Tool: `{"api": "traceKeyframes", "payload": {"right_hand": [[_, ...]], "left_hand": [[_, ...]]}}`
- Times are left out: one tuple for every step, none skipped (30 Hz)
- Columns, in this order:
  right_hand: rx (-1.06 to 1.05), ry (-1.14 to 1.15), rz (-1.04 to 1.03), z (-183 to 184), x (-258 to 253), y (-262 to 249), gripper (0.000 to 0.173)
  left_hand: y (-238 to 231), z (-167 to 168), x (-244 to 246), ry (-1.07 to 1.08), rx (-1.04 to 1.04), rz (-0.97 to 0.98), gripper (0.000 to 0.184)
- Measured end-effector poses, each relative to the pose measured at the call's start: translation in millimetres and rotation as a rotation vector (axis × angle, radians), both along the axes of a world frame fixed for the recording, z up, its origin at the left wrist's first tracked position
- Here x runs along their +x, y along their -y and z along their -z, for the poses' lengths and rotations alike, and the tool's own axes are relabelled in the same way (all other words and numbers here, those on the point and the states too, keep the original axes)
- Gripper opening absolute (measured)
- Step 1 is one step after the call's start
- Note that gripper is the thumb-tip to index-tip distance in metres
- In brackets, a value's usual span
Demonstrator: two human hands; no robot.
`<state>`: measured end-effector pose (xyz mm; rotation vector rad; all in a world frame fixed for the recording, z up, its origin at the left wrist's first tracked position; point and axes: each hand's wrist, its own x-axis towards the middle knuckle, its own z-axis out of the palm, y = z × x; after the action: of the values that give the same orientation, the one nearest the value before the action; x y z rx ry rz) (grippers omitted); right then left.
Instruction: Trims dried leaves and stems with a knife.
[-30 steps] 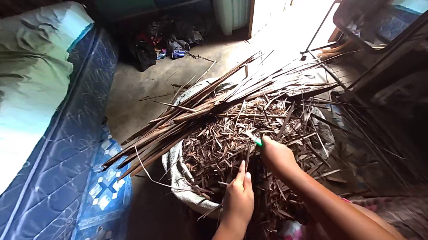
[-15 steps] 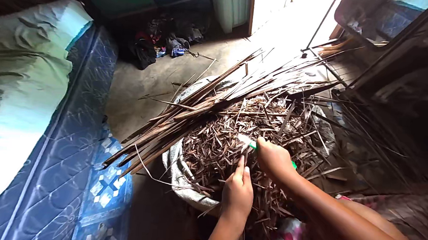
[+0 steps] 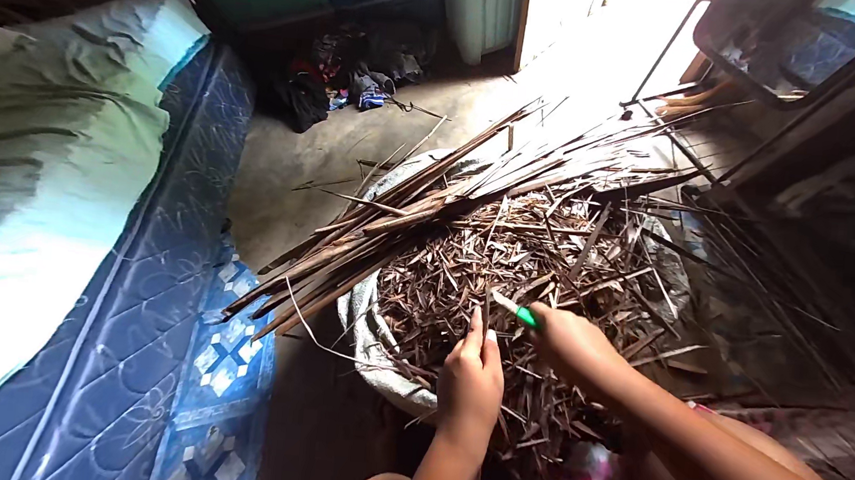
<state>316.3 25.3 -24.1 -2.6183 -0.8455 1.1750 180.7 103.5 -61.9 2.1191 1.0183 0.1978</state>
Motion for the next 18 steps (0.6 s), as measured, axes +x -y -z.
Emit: {"api": "traceKeyframes", "payload": {"right_hand": [[-0.005, 0.036, 0.025, -2, 6, 1, 0.027], [-0.004, 0.064, 0.042, -5, 11, 2, 0.027], [0.005, 0.07, 0.039, -9, 13, 2, 0.027], [0.025, 0.053, 0.014, -13, 10, 3, 0.026], [0.042, 0.018, -0.03, -16, 4, 5, 0.027], [0.046, -0.028, -0.078, -16, -3, 6, 0.027], [0.036, -0.075, -0.121, -14, -11, 6, 0.028], [0.014, -0.108, -0.148, -11, -17, 6, 0.028], [-0.005, -0.115, -0.163, -10, -20, 5, 0.028], [-0.016, -0.097, -0.166, -9, -20, 4, 0.028], [-0.019, -0.055, -0.16, -8, -19, 3, 0.028], [-0.009, 0.006, -0.139, -6, -18, 1, 0.028], [0.002, 0.072, -0.108, -2, -15, -2, 0.028], [0.01, 0.126, -0.083, 3, -11, -6, 0.028], [0.02, 0.161, -0.064, 6, -8, -10, 0.028], [0.037, 0.185, -0.054, 9, -7, -12, 0.027], [0.057, 0.208, -0.047, 12, -7, -14, 0.026], [0.082, 0.233, -0.039, 15, -8, -15, 0.026]], "left_hand": [[1, 0, 1, -0.013, -0.014, 0.005, 0.043], [2, 0, 2, -0.019, -0.018, 0.011, 0.043], [3, 0, 3, -0.025, -0.019, 0.019, 0.044], [5, 0, 4, -0.033, -0.02, 0.028, 0.043], [6, -1, 5, -0.035, -0.021, 0.029, 0.04], [7, -1, 6, -0.038, -0.02, 0.022, 0.035], [8, -1, 7, -0.061, -0.024, 0.02, 0.029], [8, -1, 7, -0.096, -0.039, 0.027, 0.029], [8, -1, 7, -0.119, -0.057, 0.034, 0.03], [8, -1, 7, -0.118, -0.069, 0.04, 0.031], [9, 0, 7, -0.089, -0.07, 0.042, 0.032], [10, 1, 7, -0.034, -0.065, 0.041, 0.033], [12, 2, 6, 0.011, -0.064, 0.046, 0.037], [12, 3, 7, 0.036, -0.067, 0.05, 0.041], [12, 4, 8, 0.048, -0.069, 0.05, 0.042], [10, 6, 9, 0.058, -0.062, 0.045, 0.043], [8, 5, 10, 0.059, -0.059, 0.038, 0.042], [7, 4, 10, 0.052, -0.053, 0.035, 0.042]]}}
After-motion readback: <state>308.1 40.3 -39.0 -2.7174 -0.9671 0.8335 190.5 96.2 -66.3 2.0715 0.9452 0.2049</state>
